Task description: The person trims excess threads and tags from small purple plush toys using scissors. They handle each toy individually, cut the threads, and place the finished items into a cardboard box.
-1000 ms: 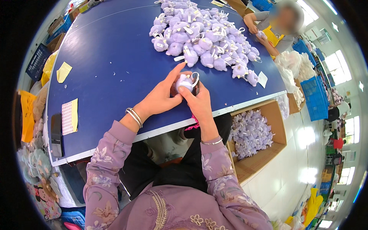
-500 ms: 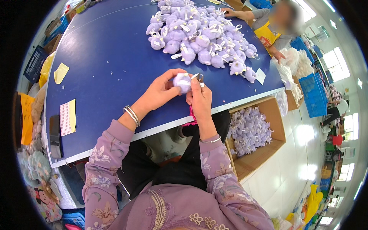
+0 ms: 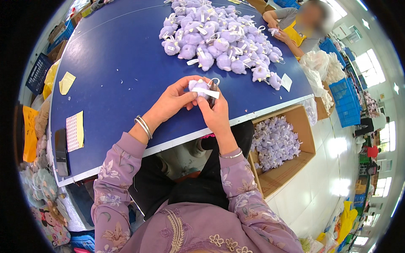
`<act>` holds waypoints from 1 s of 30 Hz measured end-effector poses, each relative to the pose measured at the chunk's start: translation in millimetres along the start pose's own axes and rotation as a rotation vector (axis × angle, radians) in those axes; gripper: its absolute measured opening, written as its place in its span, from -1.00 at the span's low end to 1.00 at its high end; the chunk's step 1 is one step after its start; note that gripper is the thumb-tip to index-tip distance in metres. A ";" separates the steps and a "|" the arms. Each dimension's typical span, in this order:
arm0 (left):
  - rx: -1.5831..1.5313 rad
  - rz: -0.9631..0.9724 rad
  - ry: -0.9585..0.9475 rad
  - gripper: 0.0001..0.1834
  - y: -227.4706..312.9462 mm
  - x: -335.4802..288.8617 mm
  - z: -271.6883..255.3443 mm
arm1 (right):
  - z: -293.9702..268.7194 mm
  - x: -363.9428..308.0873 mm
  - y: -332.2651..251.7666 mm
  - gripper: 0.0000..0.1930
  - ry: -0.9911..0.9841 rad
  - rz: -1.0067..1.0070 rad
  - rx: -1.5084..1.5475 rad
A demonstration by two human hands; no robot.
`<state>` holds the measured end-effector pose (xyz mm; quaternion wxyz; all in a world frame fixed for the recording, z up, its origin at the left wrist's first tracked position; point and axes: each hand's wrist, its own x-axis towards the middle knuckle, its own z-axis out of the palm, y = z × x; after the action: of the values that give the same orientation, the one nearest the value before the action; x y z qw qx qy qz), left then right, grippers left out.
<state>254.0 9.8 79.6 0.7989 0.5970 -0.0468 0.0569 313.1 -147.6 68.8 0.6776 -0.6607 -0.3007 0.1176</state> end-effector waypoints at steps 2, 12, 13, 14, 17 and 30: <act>-0.025 0.002 -0.001 -0.63 -0.5 0.7 1.4 | 0.4 0.5 -0.3 -0.57 0.017 0.025 0.072; -0.086 -0.107 0.145 -0.73 1.3 0.4 8.1 | -1.8 2.6 -3.1 -0.64 0.023 0.112 0.340; -0.097 -0.103 0.149 -0.74 -0.6 0.5 7.8 | -2.2 3.3 -1.6 -0.66 0.023 0.115 0.361; -0.109 -0.098 0.151 -0.75 -2.6 0.8 7.6 | -3.5 3.7 1.1 -0.67 0.024 0.118 0.381; -0.141 -0.103 0.139 -0.76 -4.3 1.3 7.4 | -5.0 5.2 3.4 -0.70 0.033 0.114 0.404; -0.177 -0.117 0.083 -0.72 -8.2 3.0 8.2 | -2.0 5.6 3.6 -0.73 0.130 0.138 0.378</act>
<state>258.1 -0.3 74.5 0.8518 0.5228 0.0163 0.0307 319.5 -145.8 66.8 0.7979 -0.5469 -0.1830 0.1752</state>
